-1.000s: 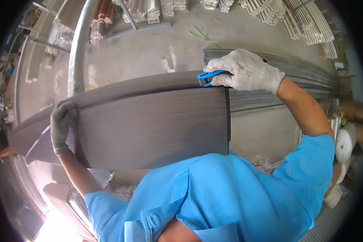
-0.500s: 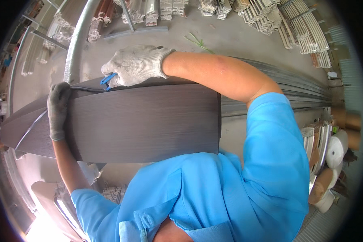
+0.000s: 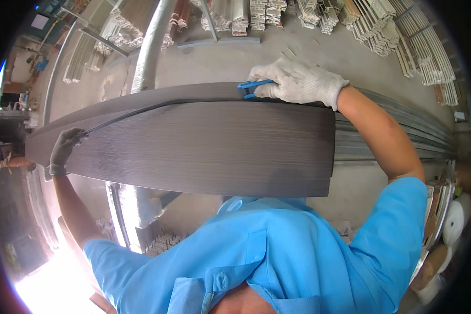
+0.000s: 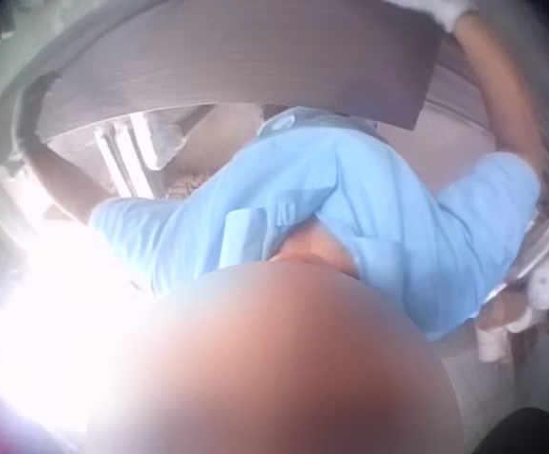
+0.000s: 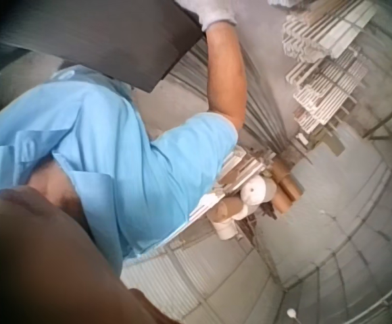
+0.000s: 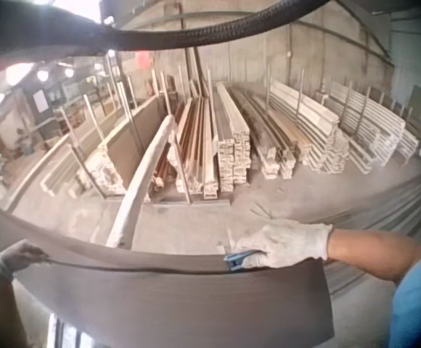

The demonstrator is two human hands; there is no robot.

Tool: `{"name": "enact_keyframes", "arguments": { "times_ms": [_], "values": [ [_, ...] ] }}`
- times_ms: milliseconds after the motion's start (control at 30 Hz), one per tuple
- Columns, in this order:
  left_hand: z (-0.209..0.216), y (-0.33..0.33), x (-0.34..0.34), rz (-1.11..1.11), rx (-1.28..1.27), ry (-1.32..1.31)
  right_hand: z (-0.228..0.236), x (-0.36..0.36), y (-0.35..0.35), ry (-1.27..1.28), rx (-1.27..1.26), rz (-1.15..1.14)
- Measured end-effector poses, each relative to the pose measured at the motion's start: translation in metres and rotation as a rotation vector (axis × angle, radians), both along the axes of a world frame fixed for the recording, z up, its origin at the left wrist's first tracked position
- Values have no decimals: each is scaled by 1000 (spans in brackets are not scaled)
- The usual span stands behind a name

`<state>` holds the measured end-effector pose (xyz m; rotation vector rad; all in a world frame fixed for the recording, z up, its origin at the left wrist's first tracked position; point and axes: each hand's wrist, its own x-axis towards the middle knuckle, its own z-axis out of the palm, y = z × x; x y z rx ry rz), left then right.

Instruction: The person applies a black edge sealant strip to the long edges of large flat panels using a blue plastic tool to press and smooth the strip. After finishing one panel, they place it on a rack and repeat the process on another panel. Later, they handle large cardboard sheets with a coworker.

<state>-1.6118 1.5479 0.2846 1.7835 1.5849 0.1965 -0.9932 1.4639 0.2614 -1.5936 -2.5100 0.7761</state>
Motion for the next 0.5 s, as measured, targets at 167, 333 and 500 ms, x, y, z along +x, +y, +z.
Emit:
{"name": "enact_keyframes", "arguments": {
  "times_ms": [167,333,500],
  "values": [
    [-29,35,-50,53,326,29,-4,-8,-8,140,93,0],
    [-89,53,-20,293,595,20,-2,-18,-5,118,168,45],
    [-88,46,-2,283,629,86,-15,-71,27,148,246,165]
  ]
}}
